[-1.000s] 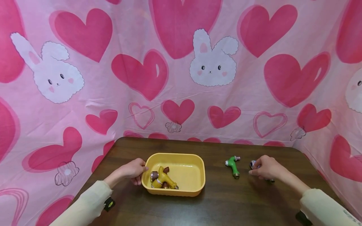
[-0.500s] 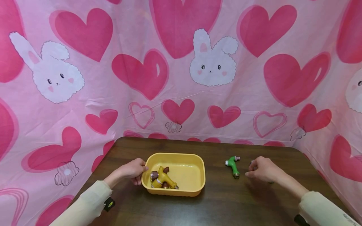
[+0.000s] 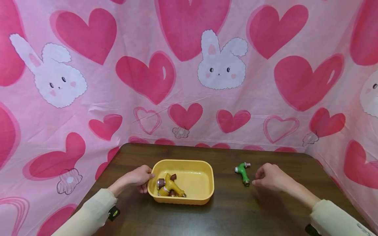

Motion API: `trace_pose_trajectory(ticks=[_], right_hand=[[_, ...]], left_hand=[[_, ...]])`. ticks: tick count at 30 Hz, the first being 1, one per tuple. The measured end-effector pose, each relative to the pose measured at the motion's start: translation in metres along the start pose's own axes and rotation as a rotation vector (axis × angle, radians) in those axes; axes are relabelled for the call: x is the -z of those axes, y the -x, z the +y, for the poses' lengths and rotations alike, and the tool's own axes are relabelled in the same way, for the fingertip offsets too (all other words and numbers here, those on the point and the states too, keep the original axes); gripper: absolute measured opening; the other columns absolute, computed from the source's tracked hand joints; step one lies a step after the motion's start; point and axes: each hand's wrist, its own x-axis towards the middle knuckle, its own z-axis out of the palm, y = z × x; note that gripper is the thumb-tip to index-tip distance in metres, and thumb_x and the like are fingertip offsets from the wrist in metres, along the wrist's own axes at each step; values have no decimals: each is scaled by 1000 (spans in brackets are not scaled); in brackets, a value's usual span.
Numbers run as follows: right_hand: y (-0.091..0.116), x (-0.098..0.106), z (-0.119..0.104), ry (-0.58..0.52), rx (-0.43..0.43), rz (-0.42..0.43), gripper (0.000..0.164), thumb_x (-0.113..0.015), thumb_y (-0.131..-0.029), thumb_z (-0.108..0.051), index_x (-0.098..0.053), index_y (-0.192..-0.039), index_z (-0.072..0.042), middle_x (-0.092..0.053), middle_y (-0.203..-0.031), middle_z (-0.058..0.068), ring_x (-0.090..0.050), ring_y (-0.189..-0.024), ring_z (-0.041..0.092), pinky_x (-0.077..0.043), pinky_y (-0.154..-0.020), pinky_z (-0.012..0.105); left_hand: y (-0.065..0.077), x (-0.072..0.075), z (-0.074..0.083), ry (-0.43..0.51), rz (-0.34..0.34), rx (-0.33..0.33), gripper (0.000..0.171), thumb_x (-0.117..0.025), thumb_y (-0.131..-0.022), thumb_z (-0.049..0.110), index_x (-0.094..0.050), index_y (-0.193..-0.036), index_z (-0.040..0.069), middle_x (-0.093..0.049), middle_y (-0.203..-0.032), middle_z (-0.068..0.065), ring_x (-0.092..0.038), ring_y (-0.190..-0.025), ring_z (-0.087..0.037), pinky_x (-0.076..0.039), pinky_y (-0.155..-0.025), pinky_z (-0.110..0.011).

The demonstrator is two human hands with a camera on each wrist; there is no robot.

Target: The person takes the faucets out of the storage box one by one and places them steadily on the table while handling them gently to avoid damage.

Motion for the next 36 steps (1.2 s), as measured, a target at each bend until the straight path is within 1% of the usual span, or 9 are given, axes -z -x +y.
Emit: trace_pose_trajectory(ticks=[8, 15, 24, 29, 33, 36], right_hand=[[2, -3, -10, -23, 23, 6, 9, -84, -85, -16, -76, -82, -12, -67, -75, -7, -56, -71, 16, -51, -63, 35], [3, -2, -21, -26, 44, -9, 10, -85, -87, -18, -78, -86, -11, -69, -77, -5, -58, -72, 15, -54, -63, 35], [5, -5, -31, -18, 45, -13, 12, -87, -85, -18, -77, -86, -10, -69, -76, -5, -60, -71, 14, -55, -64, 35], [4, -7, -36, 0, 46, -6, 15, -88, -85, -20, -78, -87, -10, -70, -76, -6, -61, -71, 13, -56, -65, 36], [5, -9, -40, 4, 57, 4, 15, -89, -84, -22, -77, -85, -12, -68, -74, -7, -60, -69, 13, -53, -64, 36], [6, -9, -43, 10, 60, 7, 15, -89, -84, -23, -77, -84, -14, -68, -73, -8, -60, -69, 12, -50, -66, 38]], left_hand=[[2, 1, 2, 11, -6, -1, 19, -51, -108, 4, -66, -99, -4, -61, -55, -10, -57, -41, -13, -54, -43, -28], [4, 1, 4, 0, -8, -4, 19, -51, -108, 4, -66, -99, -4, -61, -55, -9, -58, -42, -13, -55, -44, -29], [4, 1, 3, 7, 3, 8, 19, -51, -108, 4, -66, -99, -3, -61, -55, -10, -57, -41, -13, -55, -43, -29], [4, 1, 2, 2, -3, -1, 19, -51, -108, 4, -66, -99, -3, -61, -55, -10, -57, -41, -13, -55, -44, -29], [3, 1, 2, 7, -3, 0, 19, -51, -108, 5, -66, -99, -3, -60, -54, -9, -57, -41, -13, -55, -43, -29], [3, 1, 3, 5, -6, 0, 19, -51, -108, 5, -66, -100, -4, -60, -55, -9, -57, -41, -13, -55, -44, -29]])
